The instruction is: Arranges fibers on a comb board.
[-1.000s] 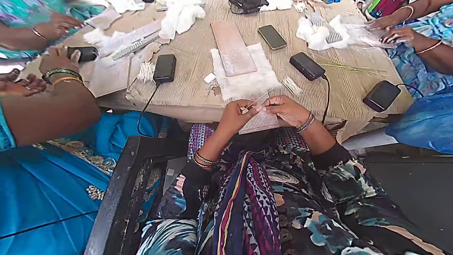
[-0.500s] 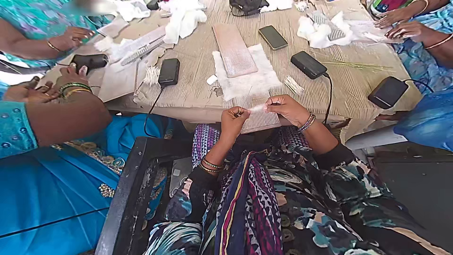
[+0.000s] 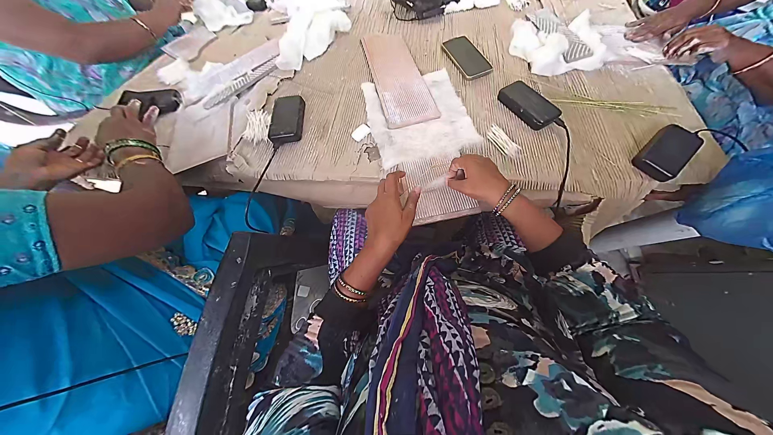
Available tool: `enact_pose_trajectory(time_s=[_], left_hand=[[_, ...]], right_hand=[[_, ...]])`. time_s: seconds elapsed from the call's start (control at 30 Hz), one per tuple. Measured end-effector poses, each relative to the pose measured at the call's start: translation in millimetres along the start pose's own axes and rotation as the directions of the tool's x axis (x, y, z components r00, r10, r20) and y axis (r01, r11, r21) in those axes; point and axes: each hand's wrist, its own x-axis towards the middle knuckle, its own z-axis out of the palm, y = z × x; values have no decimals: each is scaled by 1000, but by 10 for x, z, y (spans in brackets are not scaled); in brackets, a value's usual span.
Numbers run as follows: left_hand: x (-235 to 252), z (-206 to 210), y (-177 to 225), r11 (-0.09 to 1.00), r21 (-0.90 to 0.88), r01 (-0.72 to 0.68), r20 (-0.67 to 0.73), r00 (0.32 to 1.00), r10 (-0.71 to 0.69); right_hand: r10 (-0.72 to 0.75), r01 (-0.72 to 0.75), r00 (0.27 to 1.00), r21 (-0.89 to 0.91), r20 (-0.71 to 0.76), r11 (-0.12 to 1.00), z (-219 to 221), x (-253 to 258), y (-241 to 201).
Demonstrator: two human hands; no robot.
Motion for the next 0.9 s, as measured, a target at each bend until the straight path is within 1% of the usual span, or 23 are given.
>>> enact_pose_trajectory(time_s=[0.1,0.17,0.3,0.4,0.47,0.5,0.53,0.57,0.6,0.63,0.7,0.73,0.8,0.9], left_hand=[[-48,-8,-15,989,88,-115,-94,988,123],[-33,17,-36,979,119,-163,-99,980,175],[21,144,-65,953,102,-284,-126,947,296],[38,201,-70,949,150,-278,-133,945,298],[57,200,-64,959,187,-213,-97,967,234],[71,192,-62,962,198,-186,-77,976,205],[88,183,-56,963,209,-172,-64,980,189],[100,171,-40,961,222,-162,-51,983,178],[103,156,-18,960,234,-154,-34,985,166],[103,142,2,958,245,-150,-19,987,159],[99,122,14,954,256,-154,4,987,158],[88,114,14,955,252,-154,13,988,156],[40,103,5,962,229,-151,27,989,148],[-117,51,-16,968,177,-178,55,984,171]], right_hand=[[42,-41,997,14,-61,999,20,-32,-1],[65,-63,994,22,-84,998,30,-44,-7],[78,-74,991,38,-108,997,34,-59,10],[76,-70,989,44,-130,997,60,-53,63],[60,-58,985,21,-160,998,81,-53,76],[30,-32,980,-5,-196,999,99,-61,66],[-31,22,968,-40,-248,999,129,-76,52],[-122,101,945,-87,-303,991,175,-93,37],[-223,186,920,-140,-323,973,235,-111,20],[-304,252,907,-205,-291,946,300,-134,-12],[-358,308,926,-314,-116,898,434,-208,-117],[-344,307,938,-350,-46,885,505,-250,-153],[-311,293,950,-381,15,877,585,-349,-170],[-204,267,959,-377,198,887,427,-634,-244]])
